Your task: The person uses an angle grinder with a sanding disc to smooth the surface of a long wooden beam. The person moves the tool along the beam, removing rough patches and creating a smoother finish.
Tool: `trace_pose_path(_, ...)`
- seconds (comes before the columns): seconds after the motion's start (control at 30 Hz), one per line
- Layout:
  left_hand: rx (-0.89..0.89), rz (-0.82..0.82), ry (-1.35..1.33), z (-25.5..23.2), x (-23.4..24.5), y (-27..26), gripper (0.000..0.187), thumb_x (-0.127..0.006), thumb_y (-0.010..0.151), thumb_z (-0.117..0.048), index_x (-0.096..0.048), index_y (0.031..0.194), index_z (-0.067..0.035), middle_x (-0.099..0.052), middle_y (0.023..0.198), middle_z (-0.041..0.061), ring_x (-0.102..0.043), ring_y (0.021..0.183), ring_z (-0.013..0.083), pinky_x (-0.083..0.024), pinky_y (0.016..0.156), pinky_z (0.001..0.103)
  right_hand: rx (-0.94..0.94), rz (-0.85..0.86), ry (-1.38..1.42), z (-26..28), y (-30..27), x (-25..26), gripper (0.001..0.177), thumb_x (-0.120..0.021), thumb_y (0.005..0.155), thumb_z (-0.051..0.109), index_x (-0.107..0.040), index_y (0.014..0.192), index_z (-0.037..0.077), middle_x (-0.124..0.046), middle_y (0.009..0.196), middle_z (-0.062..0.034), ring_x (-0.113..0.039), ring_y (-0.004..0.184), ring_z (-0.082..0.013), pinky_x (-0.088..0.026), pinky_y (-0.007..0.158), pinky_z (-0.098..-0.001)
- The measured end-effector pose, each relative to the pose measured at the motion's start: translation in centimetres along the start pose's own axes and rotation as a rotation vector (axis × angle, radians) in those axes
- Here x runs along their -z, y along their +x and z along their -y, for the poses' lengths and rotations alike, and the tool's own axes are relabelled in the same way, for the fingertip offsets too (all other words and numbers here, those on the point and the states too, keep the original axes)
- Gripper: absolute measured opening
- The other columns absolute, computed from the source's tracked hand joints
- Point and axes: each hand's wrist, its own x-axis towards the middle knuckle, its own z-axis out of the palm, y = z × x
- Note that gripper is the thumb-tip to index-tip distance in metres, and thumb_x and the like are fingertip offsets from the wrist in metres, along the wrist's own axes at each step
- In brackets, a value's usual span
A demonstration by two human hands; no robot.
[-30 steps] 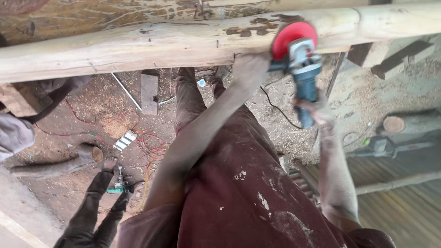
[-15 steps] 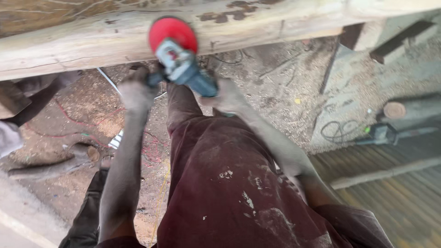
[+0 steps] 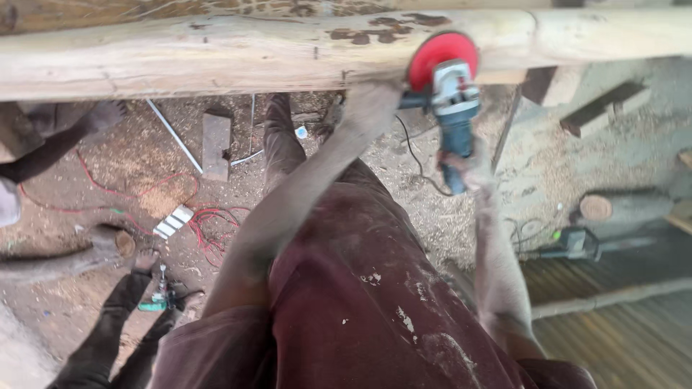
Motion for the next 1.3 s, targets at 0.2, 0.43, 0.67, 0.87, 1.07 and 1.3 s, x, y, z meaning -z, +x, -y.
trace_pose_path(0.2, 0.386, 0.005, 0.016, 17.8, 0.8, -16.2, 0.023, -0.069, 0.088, -0.034, -0.069, 0.085, -0.011, -0.068, 0.063, 0.008, -0.066, 0.051, 0.0208, -0.054, 0.045, 0.039, 0.034, 0.234, -0.372, 6.7, 4.2, -17.5, 0.071, -0.088, 0.075, 0.038, -0.061, 0.131, 0.003, -0.075, 0.115, -0.0167, -0.075, 0.102, -0.0302, -0.059, 0.094, -0.0404)
trace_pose_path(0.43, 0.41, -0.307, 0.023, 26.4, 0.4, -21.7, 0.019, -0.072, 0.095, -0.023, -0.066, 0.078, -0.016, -0.063, 0.064, 0.0, -0.06, 0.051, 0.0115, -0.051, 0.05, 0.031, 0.036, 0.403, -0.362, 12.5, 6.7, -24.3, 0.084, -0.083, 0.074, 0.037, -0.047, 0.141, 0.001, -0.071, 0.117, -0.0182, -0.074, 0.1, -0.029, -0.06, 0.096, -0.0389)
trace_pose_path(0.67, 0.097, -0.096, -0.017, 6.8, -1.2, -7.4, 0.016, -0.065, 0.089, -0.023, -0.073, 0.081, -0.012, -0.063, 0.051, 0.001, -0.063, 0.04, 0.0174, -0.05, 0.036, 0.038, -0.127, 0.089, -0.092, 4.1, 1.2, -5.8, 0.077, -0.08, 0.07, 0.013, -0.048, 0.14, 0.007, -0.069, 0.1, -0.0111, -0.07, 0.065, -0.0187, -0.063, 0.055, -0.0341)
trace_pose_path(0.87, -0.212, -0.14, -0.216, -1.9, 3.7, 0.7, 0.027, -0.071, 0.094, -0.03, -0.067, 0.097, -0.003, -0.062, 0.068, 0.007, -0.059, 0.051, 0.019, -0.05, 0.038, 0.032, 0.02, -0.113, 0.128, -1.6, -4.7, 5.0, 0.032, -0.068, 0.081, 0.008, -0.06, 0.11, -0.003, -0.066, 0.081, -0.011, -0.067, 0.063, -0.02, -0.059, 0.057, -0.0336)
trace_pose_path(1.07, 0.188, 0.029, -0.164, 17.3, 8.9, 2.1, 0.046, -0.055, 0.105, -0.052, -0.068, 0.106, -0.008, -0.057, 0.081, 0.006, -0.058, 0.06, 0.0172, -0.045, 0.042, 0.031, 0.051, -0.47, 0.331, -2.0, -12.4, 3.1, 0.037, -0.067, 0.08, 0.014, -0.06, 0.112, -0.003, -0.066, 0.079, -0.0128, -0.067, 0.062, -0.0204, -0.058, 0.057, -0.0331)
trace_pose_path(1.3, 0.278, 0.612, -0.364, 32.3, 7.6, 3.9, 0.062, -0.042, 0.102, -0.063, -0.055, 0.14, -0.016, -0.059, 0.132, 0.018, -0.06, 0.111, 0.0299, -0.048, 0.094, 0.051, -0.023, -0.724, 0.669, 0.9, -16.5, -4.9, 0.041, -0.07, 0.084, 0.015, -0.057, 0.117, -0.005, -0.067, 0.086, -0.0134, -0.07, 0.07, -0.0207, -0.059, 0.061, -0.0324)
